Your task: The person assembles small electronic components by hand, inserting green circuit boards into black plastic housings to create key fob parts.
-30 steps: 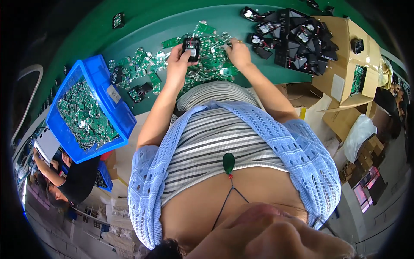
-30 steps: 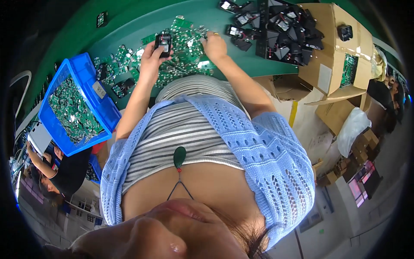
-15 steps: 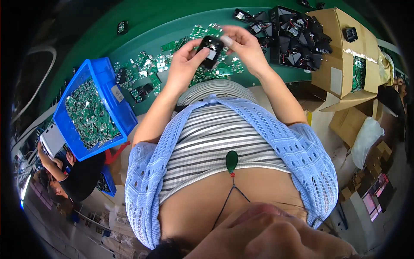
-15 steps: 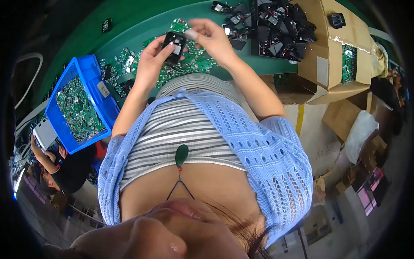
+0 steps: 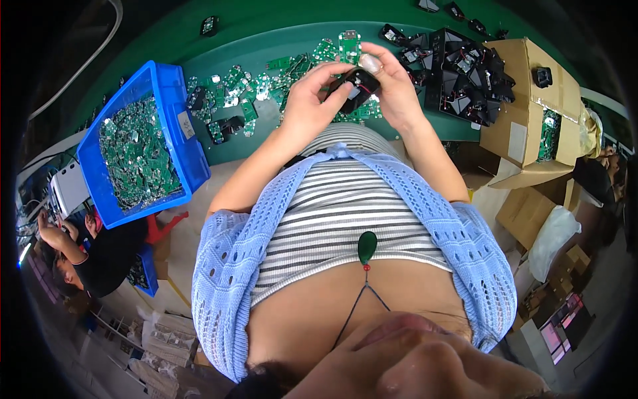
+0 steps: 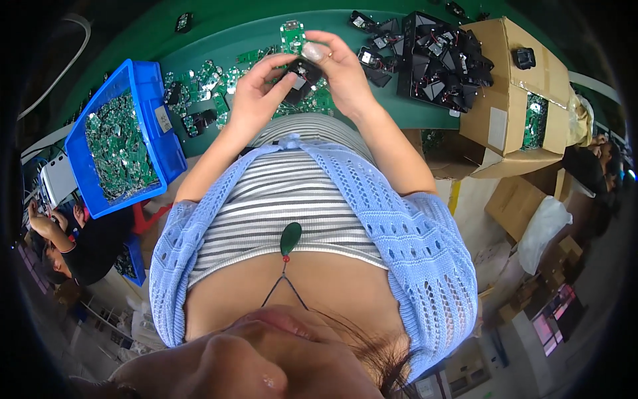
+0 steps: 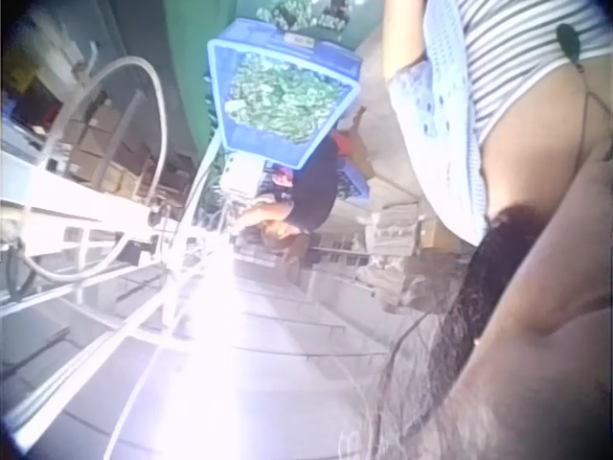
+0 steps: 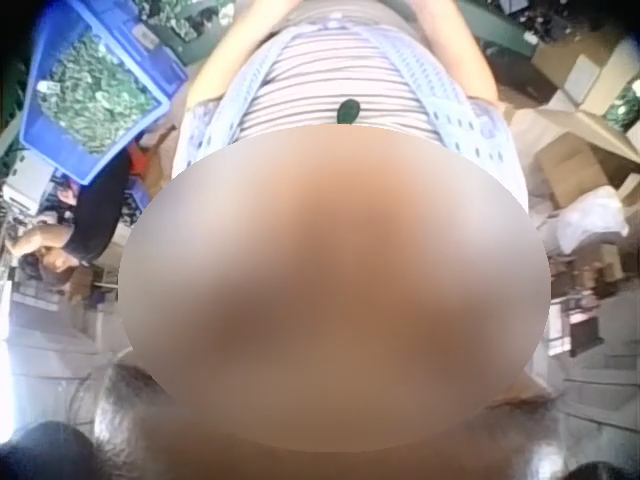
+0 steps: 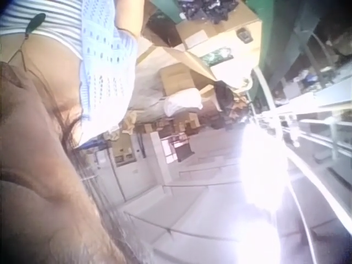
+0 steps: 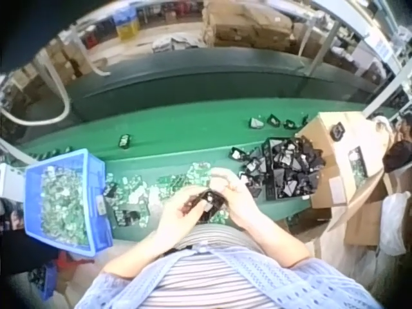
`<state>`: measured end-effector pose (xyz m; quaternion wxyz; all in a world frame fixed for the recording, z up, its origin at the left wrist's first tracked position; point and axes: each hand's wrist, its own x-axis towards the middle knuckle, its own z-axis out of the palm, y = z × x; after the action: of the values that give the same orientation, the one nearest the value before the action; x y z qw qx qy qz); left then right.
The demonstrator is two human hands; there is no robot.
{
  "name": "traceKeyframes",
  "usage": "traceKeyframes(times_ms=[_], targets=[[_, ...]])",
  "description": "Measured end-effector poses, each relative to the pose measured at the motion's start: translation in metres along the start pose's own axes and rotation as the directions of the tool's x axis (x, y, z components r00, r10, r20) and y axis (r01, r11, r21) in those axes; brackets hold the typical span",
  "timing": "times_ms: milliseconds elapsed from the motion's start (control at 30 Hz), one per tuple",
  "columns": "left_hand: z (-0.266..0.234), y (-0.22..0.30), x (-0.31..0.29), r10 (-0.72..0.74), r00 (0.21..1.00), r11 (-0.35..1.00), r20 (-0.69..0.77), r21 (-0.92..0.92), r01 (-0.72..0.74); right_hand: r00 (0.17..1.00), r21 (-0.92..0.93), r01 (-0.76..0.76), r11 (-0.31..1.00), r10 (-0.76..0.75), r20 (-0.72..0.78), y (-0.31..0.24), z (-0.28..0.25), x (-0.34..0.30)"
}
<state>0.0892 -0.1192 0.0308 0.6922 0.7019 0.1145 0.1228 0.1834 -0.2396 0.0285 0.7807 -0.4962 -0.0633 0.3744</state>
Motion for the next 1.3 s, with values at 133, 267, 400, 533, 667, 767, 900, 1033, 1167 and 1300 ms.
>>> traceKeyframes(times_ms=[133,267,400,533,667,767,900,1033,1167,1300], targets=[[-0.003,-0.003,-0.003,0.116,0.993,0.993,-0.026,0.028,-0.116,0.985,-0.184,0.167,0.969,-0.172,-0.013,0.008,-0.010,0.004],[-0.011,-0.003,0.003,-0.127,0.984,0.976,-0.122,-0.190,0.102,0.898,-0.324,0.387,0.863,-0.432,-0.079,-0.017,0.000,-0.006],[-0.014,-0.006,0.004,-0.078,0.975,0.977,-0.210,-0.209,0.033,0.845,-0.331,0.516,0.790,-0.533,0.046,-0.034,0.029,-0.032],[-0.009,0.004,0.002,0.040,0.966,0.990,-0.255,-0.118,-0.073,0.868,-0.247,0.495,0.833,-0.485,0.103,-0.032,0.039,-0.036],[-0.004,0.010,0.000,0.084,0.959,0.987,-0.270,-0.111,-0.117,0.896,-0.213,0.445,0.870,-0.431,0.110,-0.028,0.041,-0.032],[-0.003,0.012,-0.002,0.089,0.958,0.984,-0.272,-0.122,-0.127,0.905,-0.246,0.426,0.871,-0.416,0.094,-0.027,0.040,-0.033],[-0.005,0.018,-0.006,0.025,0.976,0.966,-0.218,-0.245,-0.079,0.926,-0.386,0.371,0.844,-0.369,0.084,-0.027,0.034,-0.035],[-0.002,0.024,-0.012,0.012,0.984,0.960,-0.176,-0.272,-0.060,0.931,-0.494,0.359,0.792,-0.345,0.123,-0.024,0.029,-0.036],[-0.004,0.026,-0.011,-0.068,0.993,0.939,-0.096,-0.343,0.031,0.837,-0.679,0.499,0.538,-0.503,0.216,-0.025,0.030,-0.035],[-0.005,0.034,-0.014,-0.143,0.986,0.977,-0.089,-0.173,0.126,0.759,-0.638,0.603,0.479,-0.591,0.274,-0.021,0.023,-0.028]])
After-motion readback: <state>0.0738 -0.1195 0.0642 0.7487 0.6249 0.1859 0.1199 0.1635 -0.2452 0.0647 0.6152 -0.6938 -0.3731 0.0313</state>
